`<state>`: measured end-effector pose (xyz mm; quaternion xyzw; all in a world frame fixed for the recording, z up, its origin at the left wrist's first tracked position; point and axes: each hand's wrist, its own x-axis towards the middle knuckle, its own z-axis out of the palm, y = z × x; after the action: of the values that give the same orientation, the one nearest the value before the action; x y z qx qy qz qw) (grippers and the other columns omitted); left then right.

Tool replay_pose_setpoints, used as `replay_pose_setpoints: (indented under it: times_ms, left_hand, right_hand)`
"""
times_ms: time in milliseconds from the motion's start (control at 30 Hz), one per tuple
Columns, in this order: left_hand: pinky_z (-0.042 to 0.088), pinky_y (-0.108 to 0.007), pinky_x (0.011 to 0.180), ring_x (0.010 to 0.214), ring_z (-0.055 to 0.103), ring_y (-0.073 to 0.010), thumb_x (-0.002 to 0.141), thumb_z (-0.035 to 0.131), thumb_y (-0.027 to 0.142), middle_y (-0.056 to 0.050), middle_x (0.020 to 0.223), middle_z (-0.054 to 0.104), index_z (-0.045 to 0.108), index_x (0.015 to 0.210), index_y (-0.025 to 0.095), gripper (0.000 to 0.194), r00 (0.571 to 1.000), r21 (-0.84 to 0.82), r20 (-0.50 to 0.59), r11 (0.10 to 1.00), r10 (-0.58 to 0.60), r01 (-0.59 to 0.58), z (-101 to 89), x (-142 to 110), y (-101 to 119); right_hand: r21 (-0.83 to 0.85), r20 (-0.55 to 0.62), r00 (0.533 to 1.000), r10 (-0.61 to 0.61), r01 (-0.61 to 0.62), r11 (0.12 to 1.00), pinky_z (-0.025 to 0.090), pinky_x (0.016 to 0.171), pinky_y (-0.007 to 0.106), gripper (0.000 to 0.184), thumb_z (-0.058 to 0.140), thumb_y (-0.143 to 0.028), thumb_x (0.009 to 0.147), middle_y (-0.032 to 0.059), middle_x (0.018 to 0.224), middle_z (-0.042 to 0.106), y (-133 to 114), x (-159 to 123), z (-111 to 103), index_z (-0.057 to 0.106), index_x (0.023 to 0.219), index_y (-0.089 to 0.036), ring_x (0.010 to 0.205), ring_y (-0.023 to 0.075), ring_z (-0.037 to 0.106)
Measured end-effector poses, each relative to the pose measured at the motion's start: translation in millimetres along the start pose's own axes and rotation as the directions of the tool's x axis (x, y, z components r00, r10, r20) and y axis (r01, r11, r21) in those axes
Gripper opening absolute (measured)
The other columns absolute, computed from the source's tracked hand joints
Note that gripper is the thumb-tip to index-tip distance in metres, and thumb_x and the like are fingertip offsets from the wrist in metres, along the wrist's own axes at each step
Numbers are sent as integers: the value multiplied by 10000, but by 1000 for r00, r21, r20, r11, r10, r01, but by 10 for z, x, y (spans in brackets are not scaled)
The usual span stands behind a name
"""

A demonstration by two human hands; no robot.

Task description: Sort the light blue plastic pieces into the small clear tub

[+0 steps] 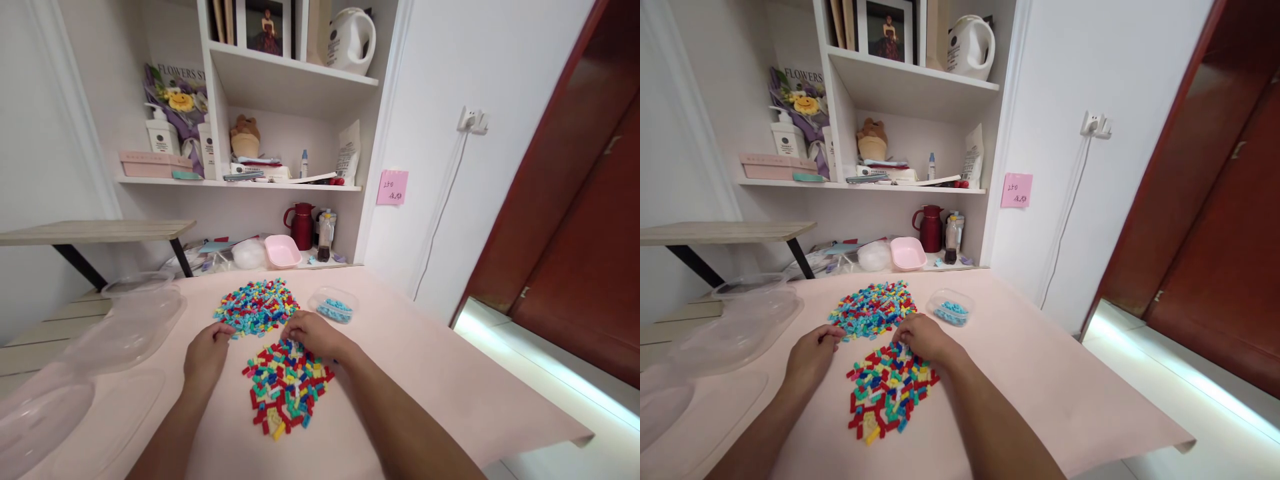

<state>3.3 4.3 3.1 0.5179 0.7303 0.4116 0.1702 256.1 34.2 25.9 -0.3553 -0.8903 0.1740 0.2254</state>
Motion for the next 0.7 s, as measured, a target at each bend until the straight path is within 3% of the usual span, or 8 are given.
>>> replay_pose_setpoints:
  times_ms: [200,333,500,700]
  left_hand:
    - [464,-263,661,808,673,-194,736,471,241,-10,915,739,683,811,246,225,1000,-14,-8,1000,19,-19,6,-12,5]
    - [464,-262,665,800,671,-189,733,477,230,-10,895,738,684,782,244,213,1000,-31,-10,999,10,-10,10,-17,8]
    - [461,-260,659,778,667,-184,742,474,229,-9,858,736,689,775,247,218,1000,-56,3,998,8,-8,10,-35,8]
    - [458,-253,715,816,663,-171,747,456,166,1,807,736,704,753,239,258,989,-77,71,990,127,-121,60,-56,6]
  right_hand:
    - [37,1,1000,-17,17,999,428,834,231,267,465,-106,863,25,959,681,-55,-10,-18,706,924,-205,917,145,584]
    - [39,-53,998,-40,42,998,416,855,250,289,456,-144,887,45,1023,654,-47,1,43,680,1055,-219,959,156,565]
    - [-133,-79,996,-33,23,991,392,756,246,380,531,-185,851,44,1034,588,-46,44,215,613,1208,-287,875,160,529]
    - [-217,-101,995,28,-50,975,343,704,250,239,521,-349,888,31,919,597,-144,72,315,680,1053,-282,815,169,493]
